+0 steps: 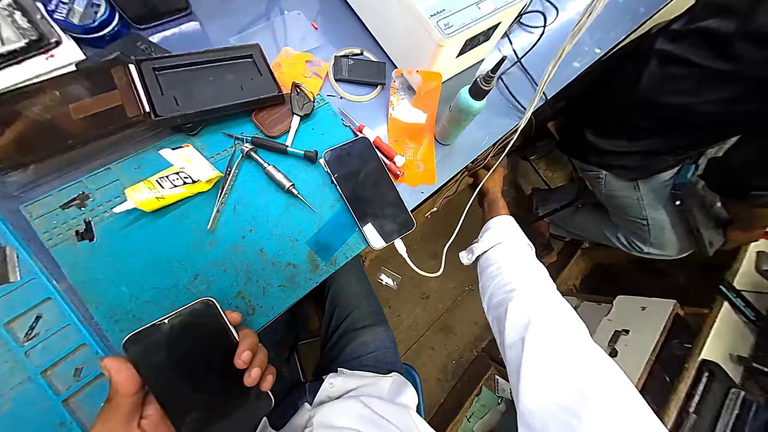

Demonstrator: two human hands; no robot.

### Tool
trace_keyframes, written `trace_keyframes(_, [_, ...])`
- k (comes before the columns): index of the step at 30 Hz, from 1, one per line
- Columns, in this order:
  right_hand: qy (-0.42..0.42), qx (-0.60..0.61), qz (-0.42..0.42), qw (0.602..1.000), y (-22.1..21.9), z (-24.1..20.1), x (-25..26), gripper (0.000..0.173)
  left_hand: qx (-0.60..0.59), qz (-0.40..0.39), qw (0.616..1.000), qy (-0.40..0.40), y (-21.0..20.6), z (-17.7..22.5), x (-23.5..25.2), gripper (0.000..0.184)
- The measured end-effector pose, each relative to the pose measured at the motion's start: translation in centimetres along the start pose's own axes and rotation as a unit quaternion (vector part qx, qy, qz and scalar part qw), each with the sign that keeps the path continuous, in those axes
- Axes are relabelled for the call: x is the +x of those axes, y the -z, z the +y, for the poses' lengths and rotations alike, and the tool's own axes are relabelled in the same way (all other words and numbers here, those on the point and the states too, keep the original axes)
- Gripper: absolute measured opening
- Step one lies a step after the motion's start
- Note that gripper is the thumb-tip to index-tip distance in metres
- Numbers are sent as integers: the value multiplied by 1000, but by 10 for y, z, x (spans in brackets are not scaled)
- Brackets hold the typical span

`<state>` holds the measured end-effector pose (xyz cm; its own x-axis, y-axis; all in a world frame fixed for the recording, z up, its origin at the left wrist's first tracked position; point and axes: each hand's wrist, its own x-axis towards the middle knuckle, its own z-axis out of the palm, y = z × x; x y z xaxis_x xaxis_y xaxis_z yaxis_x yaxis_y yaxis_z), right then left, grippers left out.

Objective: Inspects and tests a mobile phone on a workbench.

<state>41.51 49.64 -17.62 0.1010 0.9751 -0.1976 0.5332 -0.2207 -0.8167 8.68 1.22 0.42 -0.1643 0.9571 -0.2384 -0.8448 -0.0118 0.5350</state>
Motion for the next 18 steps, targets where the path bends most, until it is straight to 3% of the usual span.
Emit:
trace_keyframes(4, [-31,-186,50,981,7,16,-37,41,0,0,1000,-8,-9,2,-2,64])
trace_keyframes(7, [-90,-219,50,970,25,63,-79,53,-37,0,999,-8,-7,0,-4,66])
trace_keyframes(13, [-126,-142,-73,979,59,162,-211,43,-67,10,997,-43,7,-3,-14,79])
trace_keyframes(18, [-200,-42,-259,944,80,153,-346,30,-66,-40,995,-57,2,0,-7,76])
